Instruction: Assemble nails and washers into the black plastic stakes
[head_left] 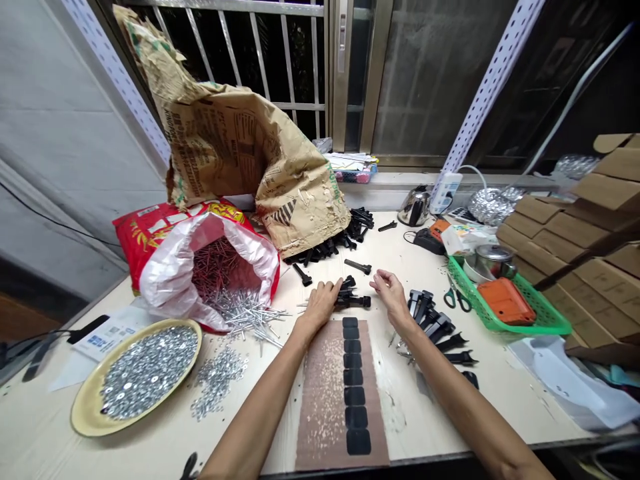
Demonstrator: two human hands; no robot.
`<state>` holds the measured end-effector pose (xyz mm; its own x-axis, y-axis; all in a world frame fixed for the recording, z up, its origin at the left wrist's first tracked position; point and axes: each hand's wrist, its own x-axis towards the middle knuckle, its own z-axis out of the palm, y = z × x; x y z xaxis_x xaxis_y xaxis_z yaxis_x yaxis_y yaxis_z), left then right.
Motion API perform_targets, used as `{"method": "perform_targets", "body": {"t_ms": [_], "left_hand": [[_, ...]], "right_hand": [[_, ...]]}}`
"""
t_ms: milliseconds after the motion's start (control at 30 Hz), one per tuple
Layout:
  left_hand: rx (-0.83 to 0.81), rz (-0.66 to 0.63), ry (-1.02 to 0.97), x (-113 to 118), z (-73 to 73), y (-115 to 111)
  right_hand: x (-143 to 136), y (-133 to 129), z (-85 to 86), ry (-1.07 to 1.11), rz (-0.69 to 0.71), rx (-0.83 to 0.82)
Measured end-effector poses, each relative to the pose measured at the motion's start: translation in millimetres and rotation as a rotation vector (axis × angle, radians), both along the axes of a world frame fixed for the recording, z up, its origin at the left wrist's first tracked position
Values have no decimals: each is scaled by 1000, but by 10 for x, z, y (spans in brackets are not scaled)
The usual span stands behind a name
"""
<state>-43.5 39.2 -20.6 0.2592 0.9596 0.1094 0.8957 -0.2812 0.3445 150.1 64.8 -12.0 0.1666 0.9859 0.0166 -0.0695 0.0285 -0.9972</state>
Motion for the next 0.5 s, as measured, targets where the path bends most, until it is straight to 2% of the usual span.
{"method": "perform_targets", "body": {"t_ms": [133,267,333,400,467,500], "left_hand": [[-2,-51,94,-31,23,-5],[44,-37,131,-66,196,-52],[102,-33,112,-20,362,-116],[162,-42,86,88,548,-241],[210,-92,61,247,712,-435],[238,-124,57,338,776,-552]], "right_hand": [[140,-40,-79,-65,-22,39],[162,-95,71,-149,-35,120],[115,-132,181,-113,72,59],[40,-196,265,-84,275,-55],[-44,-303,298,-100,443,-99],[-84,-373,299,-110,483,-90]]}}
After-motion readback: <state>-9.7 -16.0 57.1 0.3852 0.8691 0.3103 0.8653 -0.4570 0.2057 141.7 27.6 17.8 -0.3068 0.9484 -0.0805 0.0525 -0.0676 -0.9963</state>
